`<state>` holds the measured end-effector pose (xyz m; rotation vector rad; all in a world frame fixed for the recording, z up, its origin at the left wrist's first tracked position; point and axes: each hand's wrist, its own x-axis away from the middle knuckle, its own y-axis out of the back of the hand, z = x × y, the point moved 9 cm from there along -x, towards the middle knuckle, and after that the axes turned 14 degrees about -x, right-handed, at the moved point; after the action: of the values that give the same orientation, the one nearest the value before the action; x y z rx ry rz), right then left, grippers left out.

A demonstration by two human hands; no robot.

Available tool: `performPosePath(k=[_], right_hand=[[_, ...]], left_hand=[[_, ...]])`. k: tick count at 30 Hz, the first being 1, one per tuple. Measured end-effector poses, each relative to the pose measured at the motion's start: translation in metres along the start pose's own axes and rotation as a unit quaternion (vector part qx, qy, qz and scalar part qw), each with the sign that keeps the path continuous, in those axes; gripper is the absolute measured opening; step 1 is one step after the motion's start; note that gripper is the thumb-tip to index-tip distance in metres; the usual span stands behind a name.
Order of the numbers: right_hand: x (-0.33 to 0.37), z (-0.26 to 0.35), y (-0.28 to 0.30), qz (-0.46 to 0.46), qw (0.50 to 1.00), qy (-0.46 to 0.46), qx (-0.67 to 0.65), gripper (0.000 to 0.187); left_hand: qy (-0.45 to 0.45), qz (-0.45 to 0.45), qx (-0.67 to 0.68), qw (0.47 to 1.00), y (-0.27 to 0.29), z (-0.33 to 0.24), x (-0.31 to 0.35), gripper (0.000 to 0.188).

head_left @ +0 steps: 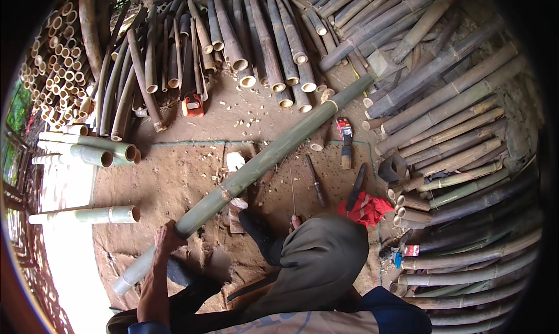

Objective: The person cuts a piece of bamboo into sections using a knife. They rotate the bamboo by hand, carve notches into the surface, and repeatedly strike the knife against the wood to split or cut through the stalk.

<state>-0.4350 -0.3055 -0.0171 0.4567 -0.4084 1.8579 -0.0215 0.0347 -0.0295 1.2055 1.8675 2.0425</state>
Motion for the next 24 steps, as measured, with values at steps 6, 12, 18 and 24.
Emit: performPosePath(k=[6,12,18,24], right_hand=[[-0.002,-0.002,-0.01,0.016,1.0,-0.001,0.016,0.043],[-0.032,0.016,-0.041,0.046,0.993,0.045,0.104,0.044],[-0.072,0.053,-0.085,0.062,0.94,0.165,0.292,0.064],[-0.038,0.062,-0.147,0.154,0.87,0.273,0.381,0.061]], left_hand=[[-0.007,-0.028,0.034,0.999,0.037,-0.076,-0.013,0.074],[-0.028,-0.045,0.087,0.995,0.047,-0.125,-0.031,0.07],[0.015,-0.245,-0.02,0.969,0.03,-0.129,0.003,0.062],[0.013,-0.108,0.007,0.994,0.036,-0.116,-0.024,0.051]])
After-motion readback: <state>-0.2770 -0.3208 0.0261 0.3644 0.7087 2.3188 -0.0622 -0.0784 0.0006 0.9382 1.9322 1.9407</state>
